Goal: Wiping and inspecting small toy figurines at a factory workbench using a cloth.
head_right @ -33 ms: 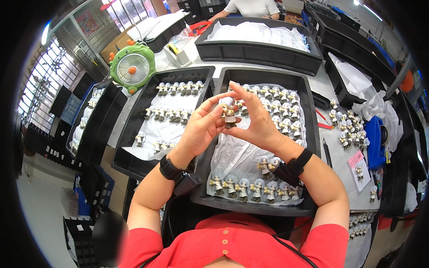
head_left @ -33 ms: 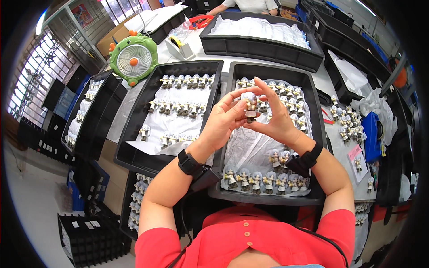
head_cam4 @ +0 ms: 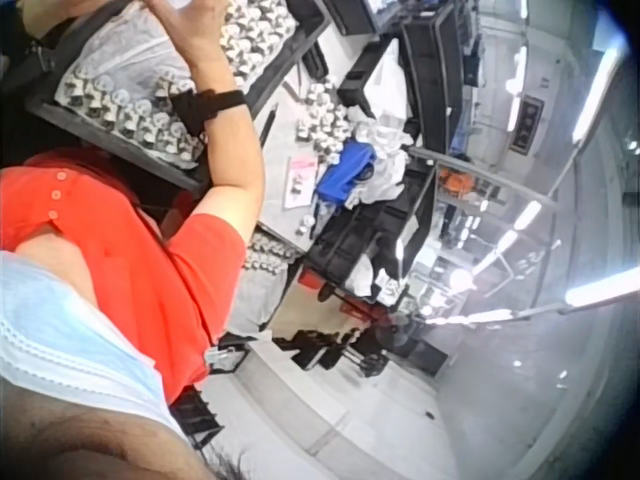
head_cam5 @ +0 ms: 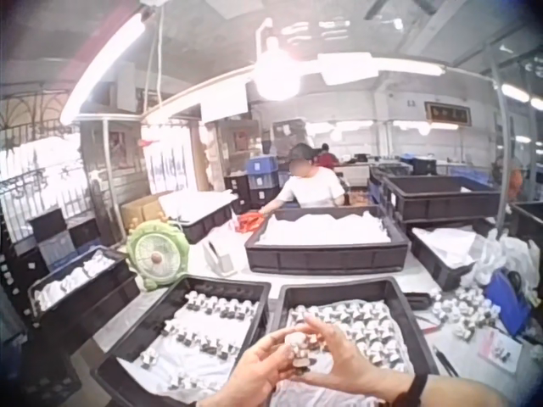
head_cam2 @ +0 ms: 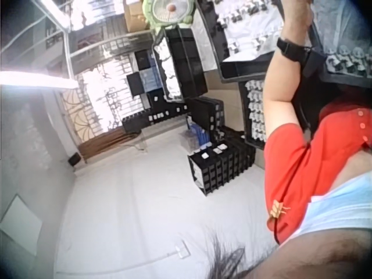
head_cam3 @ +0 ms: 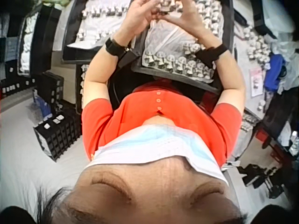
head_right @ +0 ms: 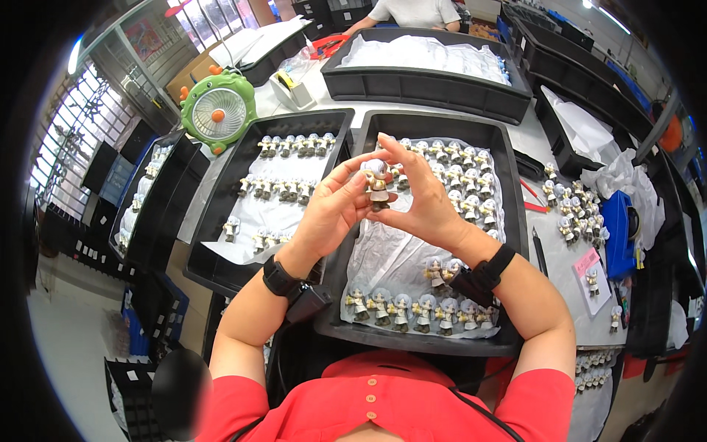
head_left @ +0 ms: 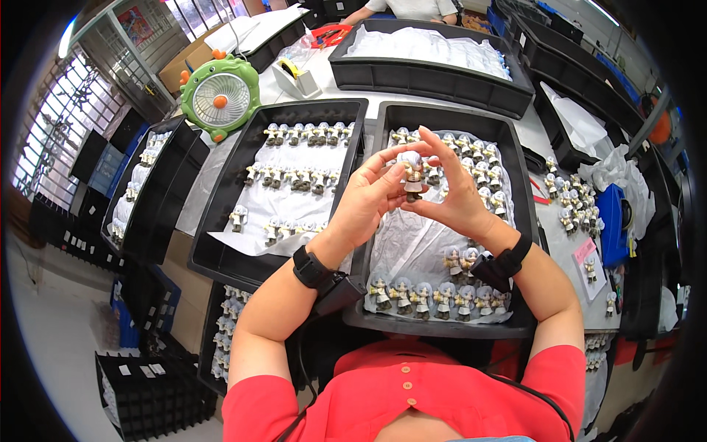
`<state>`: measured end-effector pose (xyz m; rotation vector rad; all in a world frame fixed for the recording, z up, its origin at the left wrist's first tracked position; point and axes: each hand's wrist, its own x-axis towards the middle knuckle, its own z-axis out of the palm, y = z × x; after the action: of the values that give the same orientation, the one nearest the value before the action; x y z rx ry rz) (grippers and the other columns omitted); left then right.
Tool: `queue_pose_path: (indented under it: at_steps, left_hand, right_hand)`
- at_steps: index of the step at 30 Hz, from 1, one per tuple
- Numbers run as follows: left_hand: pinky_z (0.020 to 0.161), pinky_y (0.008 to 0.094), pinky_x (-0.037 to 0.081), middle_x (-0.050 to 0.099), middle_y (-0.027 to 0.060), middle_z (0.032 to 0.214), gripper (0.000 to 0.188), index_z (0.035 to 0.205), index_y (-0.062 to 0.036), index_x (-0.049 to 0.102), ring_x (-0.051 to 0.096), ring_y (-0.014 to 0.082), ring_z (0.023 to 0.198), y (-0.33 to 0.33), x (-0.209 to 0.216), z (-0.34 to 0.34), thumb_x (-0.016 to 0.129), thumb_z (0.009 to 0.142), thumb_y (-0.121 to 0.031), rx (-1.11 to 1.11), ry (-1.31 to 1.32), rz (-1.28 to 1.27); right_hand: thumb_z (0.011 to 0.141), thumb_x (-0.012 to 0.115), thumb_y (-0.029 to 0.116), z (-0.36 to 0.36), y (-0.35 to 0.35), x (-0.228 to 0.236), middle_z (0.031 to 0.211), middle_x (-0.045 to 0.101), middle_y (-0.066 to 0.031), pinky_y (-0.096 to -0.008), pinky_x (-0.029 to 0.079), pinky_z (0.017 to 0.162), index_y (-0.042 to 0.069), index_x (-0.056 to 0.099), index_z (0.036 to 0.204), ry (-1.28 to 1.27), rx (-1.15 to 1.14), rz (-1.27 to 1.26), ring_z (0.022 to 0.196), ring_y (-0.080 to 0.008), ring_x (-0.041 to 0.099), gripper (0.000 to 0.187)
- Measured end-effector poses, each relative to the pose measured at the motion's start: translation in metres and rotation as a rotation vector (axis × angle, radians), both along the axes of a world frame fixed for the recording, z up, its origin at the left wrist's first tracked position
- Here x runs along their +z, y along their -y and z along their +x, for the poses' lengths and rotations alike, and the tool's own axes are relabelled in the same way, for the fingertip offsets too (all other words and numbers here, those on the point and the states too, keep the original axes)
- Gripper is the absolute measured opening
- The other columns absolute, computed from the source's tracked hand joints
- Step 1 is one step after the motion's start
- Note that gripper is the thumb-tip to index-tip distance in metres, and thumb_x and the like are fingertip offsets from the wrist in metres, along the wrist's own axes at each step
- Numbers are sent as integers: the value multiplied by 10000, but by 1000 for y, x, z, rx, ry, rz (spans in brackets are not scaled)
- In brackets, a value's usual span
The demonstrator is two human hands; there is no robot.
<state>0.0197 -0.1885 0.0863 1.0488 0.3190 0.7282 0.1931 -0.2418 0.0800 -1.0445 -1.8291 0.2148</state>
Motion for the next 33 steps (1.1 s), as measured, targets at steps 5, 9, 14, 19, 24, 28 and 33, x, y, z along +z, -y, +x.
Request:
queue_pose_path:
  at_steps: [5, 9, 14, 19, 24, 28, 33]
  left_hand:
    - [842, 360, 510, 565, 152, 1187, 411, 1321, -65, 397, 617, 280, 1008, -1, -1, 0, 478, 956, -236, 14, -28, 20]
    - [846, 358, 511, 564, 153, 1189, 416, 1317, -62, 402, 620, 275, 1002, -1, -2, 0, 492, 951, -239, 29, -53, 55]
    - [836, 355, 519, 559, 151, 1196, 410, 1313, -56, 407, 621, 278, 999, 0, -1, -1, 488, 953, -233, 21, -41, 42]
    - [823, 355, 526, 552, 151, 1208, 402, 1312, -54, 406, 621, 286, 1001, -1, -1, 1, 472, 959, -236, 15, -47, 32]
    - [806, 349, 534, 573, 146, 1175, 386, 1294, -53, 429, 623, 282, 994, 0, -2, 1, 473, 959, -240, 61, -31, 20]
    - [755, 277, 537, 606, 51, 1026, 364, 1236, -72, 481, 647, 139, 849, 3, 2, 1, 542, 933, -264, 110, -27, 26]
    - [699, 250, 537, 587, 6, 910, 344, 1141, -58, 535, 583, 61, 695, 7, 8, 0, 589, 904, -302, 174, -22, -1]
  right_hand:
    - [580, 832, 130, -2, 1, 2, 1252, 518, -103, -342, 435, 903, 119, 267, 1422, -30, -15, -8, 1098, -219, 534, 1013]
    - [578, 834, 137, -2, 0, 2, 1241, 528, -100, -342, 438, 901, 115, 272, 1420, -36, -14, -18, 1105, -219, 533, 1013]
    - [573, 834, 138, -2, 0, 1, 1248, 524, -98, -343, 438, 901, 109, 279, 1416, -21, -18, -13, 1128, -217, 526, 1010]
    - [580, 830, 140, -2, 0, 0, 1242, 529, -97, -344, 435, 901, 108, 276, 1417, -26, -22, -13, 1129, -216, 525, 1004]
    - [589, 825, 140, -2, 0, 1, 1230, 536, -102, -346, 436, 894, 110, 266, 1421, -41, -11, -22, 1120, -217, 533, 1003]
    - [608, 824, 126, -2, 2, 2, 1266, 503, -78, -332, 400, 931, 132, 228, 1437, -171, 73, -121, 1143, -191, 486, 1021]
    - [614, 839, 157, -4, 3, 4, 1278, 506, -76, -342, 426, 917, 163, 218, 1440, -414, 204, -252, 1096, -192, 501, 1034]
